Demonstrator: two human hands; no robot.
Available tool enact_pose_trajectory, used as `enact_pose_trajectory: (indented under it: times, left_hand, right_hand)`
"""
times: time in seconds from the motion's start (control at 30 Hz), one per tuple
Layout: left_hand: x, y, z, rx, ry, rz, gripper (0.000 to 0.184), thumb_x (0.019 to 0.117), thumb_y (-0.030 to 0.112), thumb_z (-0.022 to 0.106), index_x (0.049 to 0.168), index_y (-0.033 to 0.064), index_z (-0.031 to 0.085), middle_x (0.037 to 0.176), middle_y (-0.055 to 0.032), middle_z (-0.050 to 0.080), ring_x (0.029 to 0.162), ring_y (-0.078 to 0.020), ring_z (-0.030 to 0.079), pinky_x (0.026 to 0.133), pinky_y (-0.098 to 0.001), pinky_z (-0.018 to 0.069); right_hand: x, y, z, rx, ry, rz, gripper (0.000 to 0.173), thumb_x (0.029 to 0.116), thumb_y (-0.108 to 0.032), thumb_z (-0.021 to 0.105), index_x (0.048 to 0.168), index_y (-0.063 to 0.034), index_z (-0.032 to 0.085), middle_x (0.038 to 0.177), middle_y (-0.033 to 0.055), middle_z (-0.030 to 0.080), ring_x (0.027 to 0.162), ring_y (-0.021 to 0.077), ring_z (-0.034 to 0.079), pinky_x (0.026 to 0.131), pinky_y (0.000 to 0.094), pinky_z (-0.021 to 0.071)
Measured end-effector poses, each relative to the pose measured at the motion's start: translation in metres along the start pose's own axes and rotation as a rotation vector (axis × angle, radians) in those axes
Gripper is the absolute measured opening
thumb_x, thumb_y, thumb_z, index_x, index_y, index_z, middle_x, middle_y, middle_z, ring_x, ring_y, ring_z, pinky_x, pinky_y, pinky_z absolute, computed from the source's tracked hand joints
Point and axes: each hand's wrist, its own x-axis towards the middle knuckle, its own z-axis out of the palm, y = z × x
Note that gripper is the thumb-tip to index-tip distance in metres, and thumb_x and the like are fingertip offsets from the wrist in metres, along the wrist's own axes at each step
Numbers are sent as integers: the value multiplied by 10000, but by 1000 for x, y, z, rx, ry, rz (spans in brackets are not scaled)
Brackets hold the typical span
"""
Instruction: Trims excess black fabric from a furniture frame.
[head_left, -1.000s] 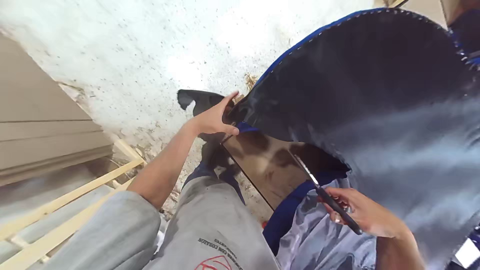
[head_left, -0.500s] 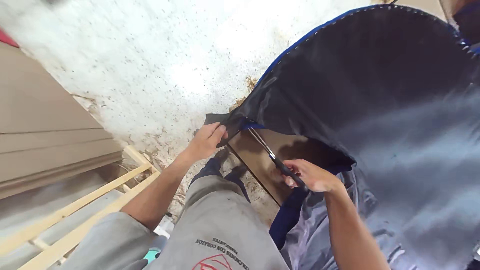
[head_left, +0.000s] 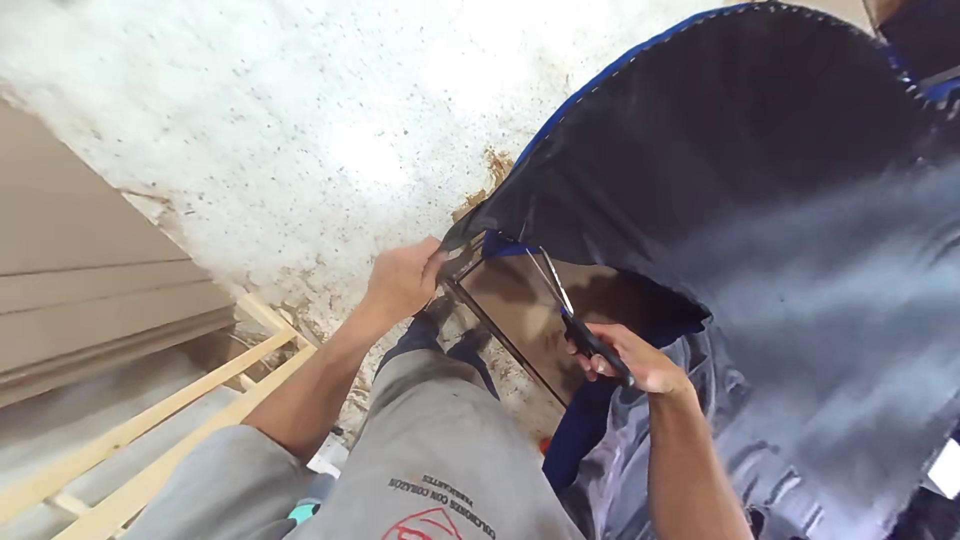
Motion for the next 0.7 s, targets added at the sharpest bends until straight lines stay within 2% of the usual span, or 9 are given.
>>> enact_pose_trajectory:
  times: [0.07,0.13,0.2,0.3,0.4,0.57,0.7]
  left_hand:
    - [5,-9,-7,51,11,3,327,1076,255,470,1058,13,690,756,-177,681,691,-368,691,618,-608,540]
    - [12,-24,-15,51,-6,14,348,1082,265,457,1043,8,688,751,-179,674,683,-371,683,618,-617,534]
    - [17,-32,-20,9,-30,51,360,1079,264,444,994,9,684,702,-144,641,622,-310,644,577,-554,516]
    - [13,-29,-19,-199,-95,12,398,1087,300,406,982,33,683,667,-43,572,581,-146,556,565,-389,494]
    - [8,-26,-15,-353,-101,-29,377,1083,290,415,982,51,687,652,12,539,570,-81,515,570,-305,473]
    - [7,-22,-19,-421,-113,-29,342,1085,254,422,950,70,677,652,47,530,576,-29,501,569,-238,452]
    - [5,-19,-13,-440,-144,-31,354,1091,272,418,945,72,671,668,47,544,587,-32,506,586,-249,457]
  right_hand:
    - [0,3,10,-38,84,3,602,809,-684,725,1066,-142,671,772,-90,665,654,19,630,585,212,539]
    - [-1,3,19,-100,90,12,531,815,-619,748,1035,-140,682,789,-102,657,665,-19,600,586,182,503]
    - [2,3,28,-132,65,18,475,822,-582,750,993,-144,684,763,-106,649,649,-33,580,571,174,475]
    - [23,-5,39,-93,61,9,502,846,-610,701,1006,-135,674,760,-90,637,638,-1,592,574,208,503]
    - [58,-19,51,32,55,-20,484,885,-599,665,991,-127,666,711,-81,627,593,32,609,546,229,533]
    - [103,-40,65,141,51,-15,489,896,-605,648,988,-125,644,697,-76,628,579,40,612,521,218,521]
    - [120,-48,67,175,56,-39,506,900,-614,638,986,-116,636,694,-76,630,579,43,617,518,206,520]
